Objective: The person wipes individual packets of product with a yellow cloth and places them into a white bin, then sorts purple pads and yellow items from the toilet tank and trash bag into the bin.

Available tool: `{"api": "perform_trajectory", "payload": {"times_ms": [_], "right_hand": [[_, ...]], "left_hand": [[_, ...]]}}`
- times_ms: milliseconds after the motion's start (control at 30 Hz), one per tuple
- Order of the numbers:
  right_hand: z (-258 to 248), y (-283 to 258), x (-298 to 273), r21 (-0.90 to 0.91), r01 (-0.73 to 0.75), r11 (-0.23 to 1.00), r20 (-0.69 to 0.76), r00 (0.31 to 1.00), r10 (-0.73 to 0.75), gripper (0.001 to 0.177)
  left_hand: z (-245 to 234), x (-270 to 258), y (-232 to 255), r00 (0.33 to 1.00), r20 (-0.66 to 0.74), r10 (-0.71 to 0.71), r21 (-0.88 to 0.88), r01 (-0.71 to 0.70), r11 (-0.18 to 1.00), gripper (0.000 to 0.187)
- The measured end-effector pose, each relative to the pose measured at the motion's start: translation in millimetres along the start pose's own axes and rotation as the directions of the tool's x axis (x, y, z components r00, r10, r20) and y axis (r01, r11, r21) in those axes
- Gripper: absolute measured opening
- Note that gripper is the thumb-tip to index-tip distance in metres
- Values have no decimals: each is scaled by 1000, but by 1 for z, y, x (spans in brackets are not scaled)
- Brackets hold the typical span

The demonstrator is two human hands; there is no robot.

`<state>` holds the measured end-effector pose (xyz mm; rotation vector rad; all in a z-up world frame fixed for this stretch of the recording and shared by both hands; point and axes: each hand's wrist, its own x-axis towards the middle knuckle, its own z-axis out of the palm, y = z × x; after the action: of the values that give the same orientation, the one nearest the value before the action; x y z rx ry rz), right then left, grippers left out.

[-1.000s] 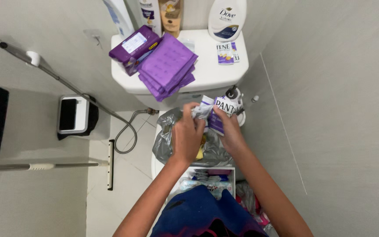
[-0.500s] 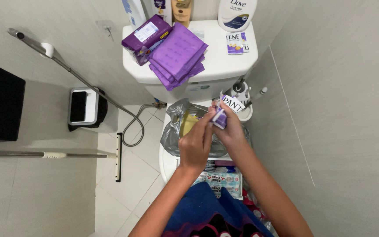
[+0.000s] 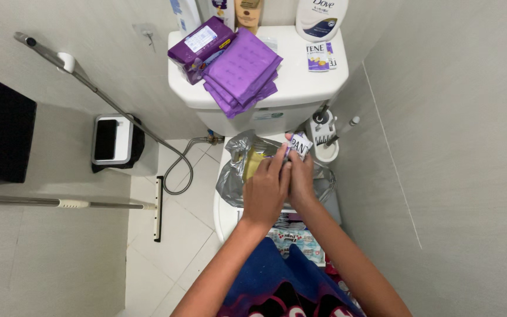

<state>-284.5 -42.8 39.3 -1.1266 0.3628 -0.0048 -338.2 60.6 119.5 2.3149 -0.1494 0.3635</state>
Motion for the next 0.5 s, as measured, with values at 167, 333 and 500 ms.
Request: {"api": "perform_trajectory", "payload": {"times_ms": [167, 333, 500], "right_hand": [[-4, 9, -4, 87, -205, 975, 75, 977, 199, 36], [-5, 9, -1, 377, -322, 868, 303, 929, 213, 48], [-10, -1, -6, 347, -344, 873, 395, 897, 197, 60]], "left_hand": [[-4, 1, 1, 993, 83, -88, 23, 86, 996, 48], [4, 3, 3, 998, 35, -54, 60, 52, 997, 48], [10, 3, 2, 995, 60, -75, 62, 71, 995, 49]]}}
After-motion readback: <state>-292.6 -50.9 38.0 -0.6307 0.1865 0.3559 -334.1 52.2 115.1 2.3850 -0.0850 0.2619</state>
